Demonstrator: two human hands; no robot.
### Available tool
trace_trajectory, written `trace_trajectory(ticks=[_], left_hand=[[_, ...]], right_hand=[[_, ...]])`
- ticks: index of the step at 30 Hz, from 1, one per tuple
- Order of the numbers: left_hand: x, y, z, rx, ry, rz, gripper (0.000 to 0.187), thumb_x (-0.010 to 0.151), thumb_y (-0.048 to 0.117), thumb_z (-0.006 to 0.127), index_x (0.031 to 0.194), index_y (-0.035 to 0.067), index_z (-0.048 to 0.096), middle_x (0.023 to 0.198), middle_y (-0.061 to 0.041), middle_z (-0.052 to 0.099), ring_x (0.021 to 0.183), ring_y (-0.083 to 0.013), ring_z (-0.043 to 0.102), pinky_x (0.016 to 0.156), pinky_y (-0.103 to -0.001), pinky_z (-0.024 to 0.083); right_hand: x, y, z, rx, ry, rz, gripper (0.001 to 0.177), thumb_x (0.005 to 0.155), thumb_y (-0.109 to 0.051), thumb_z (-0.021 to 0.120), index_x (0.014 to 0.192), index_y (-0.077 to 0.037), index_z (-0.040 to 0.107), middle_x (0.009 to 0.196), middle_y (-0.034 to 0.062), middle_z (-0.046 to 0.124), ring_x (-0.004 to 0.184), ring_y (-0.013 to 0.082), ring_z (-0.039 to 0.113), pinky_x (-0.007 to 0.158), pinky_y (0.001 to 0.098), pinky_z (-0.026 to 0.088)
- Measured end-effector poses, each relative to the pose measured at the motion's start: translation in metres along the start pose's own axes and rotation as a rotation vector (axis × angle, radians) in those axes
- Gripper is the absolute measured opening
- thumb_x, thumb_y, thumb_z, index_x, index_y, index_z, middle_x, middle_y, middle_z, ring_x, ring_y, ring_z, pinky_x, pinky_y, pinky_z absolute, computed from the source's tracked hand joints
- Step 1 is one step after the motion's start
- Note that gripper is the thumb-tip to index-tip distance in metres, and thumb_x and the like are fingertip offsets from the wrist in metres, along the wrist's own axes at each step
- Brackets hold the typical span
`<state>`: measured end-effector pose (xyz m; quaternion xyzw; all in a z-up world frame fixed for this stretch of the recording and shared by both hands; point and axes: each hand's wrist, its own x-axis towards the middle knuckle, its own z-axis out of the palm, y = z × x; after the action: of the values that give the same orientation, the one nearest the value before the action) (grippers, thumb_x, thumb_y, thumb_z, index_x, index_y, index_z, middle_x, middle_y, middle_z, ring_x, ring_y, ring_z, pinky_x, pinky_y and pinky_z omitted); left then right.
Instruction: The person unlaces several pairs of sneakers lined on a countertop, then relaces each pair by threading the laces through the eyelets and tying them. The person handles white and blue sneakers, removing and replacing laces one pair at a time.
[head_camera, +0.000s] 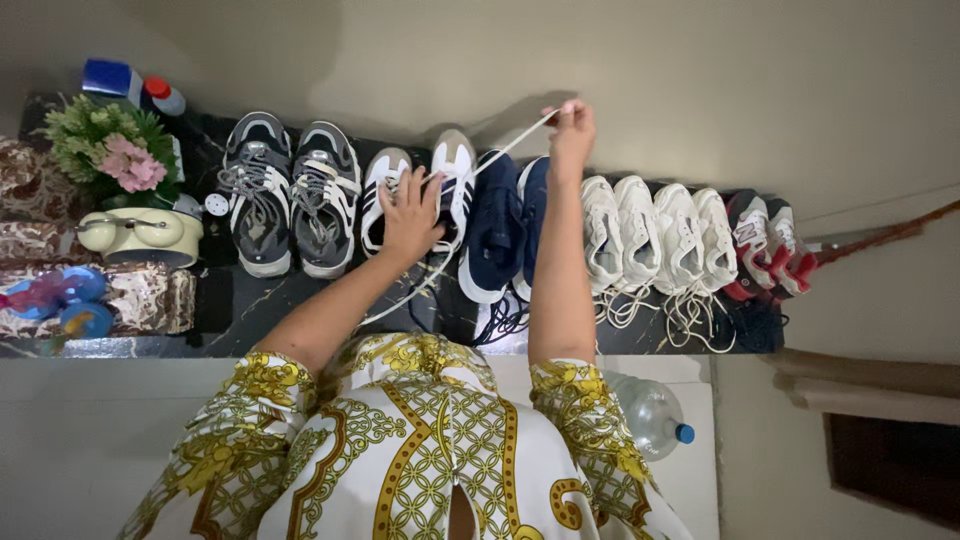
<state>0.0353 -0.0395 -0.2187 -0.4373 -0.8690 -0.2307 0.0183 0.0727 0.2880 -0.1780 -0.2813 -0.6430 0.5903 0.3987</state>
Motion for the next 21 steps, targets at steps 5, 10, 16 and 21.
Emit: trace_trajectory(ticks=[5, 10, 16, 21], left_hand=[[-0.002, -0.009, 0.018, -0.237, 0.059, -0.095, 0.080, 0.090, 0.036, 0.068, 0.156, 0.008, 0.031, 0.150, -0.023, 0.042, 0.138, -0.0372, 0.044, 0.114, -0.068, 0.019], [0.021, -0.031, 0.027, -0.810, 0.134, -0.452, 0.047, 0.104, 0.022, 0.043, 0.148, 0.007, 0.050, 0.098, -0.014, 0.078, 0.088, -0.0280, 0.075, 0.088, -0.046, 0.058], [0.055, -0.026, -0.023, -1.572, -0.416, -0.483, 0.036, 0.100, 0.024, 0.043, 0.130, 0.010, 0.056, 0.085, -0.006, 0.077, 0.070, -0.0173, 0.075, 0.066, -0.032, 0.059], [0.054, 0.004, -0.060, -0.783, -0.072, 0.231, 0.030, 0.101, 0.010, 0.052, 0.124, 0.007, 0.070, 0.102, -0.010, 0.075, 0.095, -0.0248, 0.071, 0.081, -0.040, 0.056]], right_hand=[[-0.010, -0.018, 0.002, 0.087, -0.109, 0.112, 0.011, 0.110, -0.019, 0.047, 0.109, -0.010, 0.053, 0.086, 0.0118, 0.076, 0.069, 0.0146, 0.066, 0.060, 0.0266, 0.050], [-0.019, 0.003, -0.009, 0.194, -0.087, 0.137, 0.010, 0.108, -0.020, 0.048, 0.109, -0.011, 0.051, 0.073, 0.0094, 0.064, 0.059, 0.0169, 0.064, 0.055, 0.0308, 0.054], [-0.046, 0.038, -0.009, -0.362, -0.232, -0.228, 0.030, 0.108, -0.030, 0.062, 0.123, -0.004, 0.062, 0.104, 0.0161, 0.071, 0.094, 0.0318, 0.068, 0.082, 0.0418, 0.055], [-0.104, 0.045, 0.028, -0.796, -0.624, -0.140, 0.042, 0.087, -0.036, 0.071, 0.115, -0.005, 0.068, 0.104, 0.0238, 0.073, 0.096, 0.0403, 0.070, 0.081, 0.0464, 0.055]])
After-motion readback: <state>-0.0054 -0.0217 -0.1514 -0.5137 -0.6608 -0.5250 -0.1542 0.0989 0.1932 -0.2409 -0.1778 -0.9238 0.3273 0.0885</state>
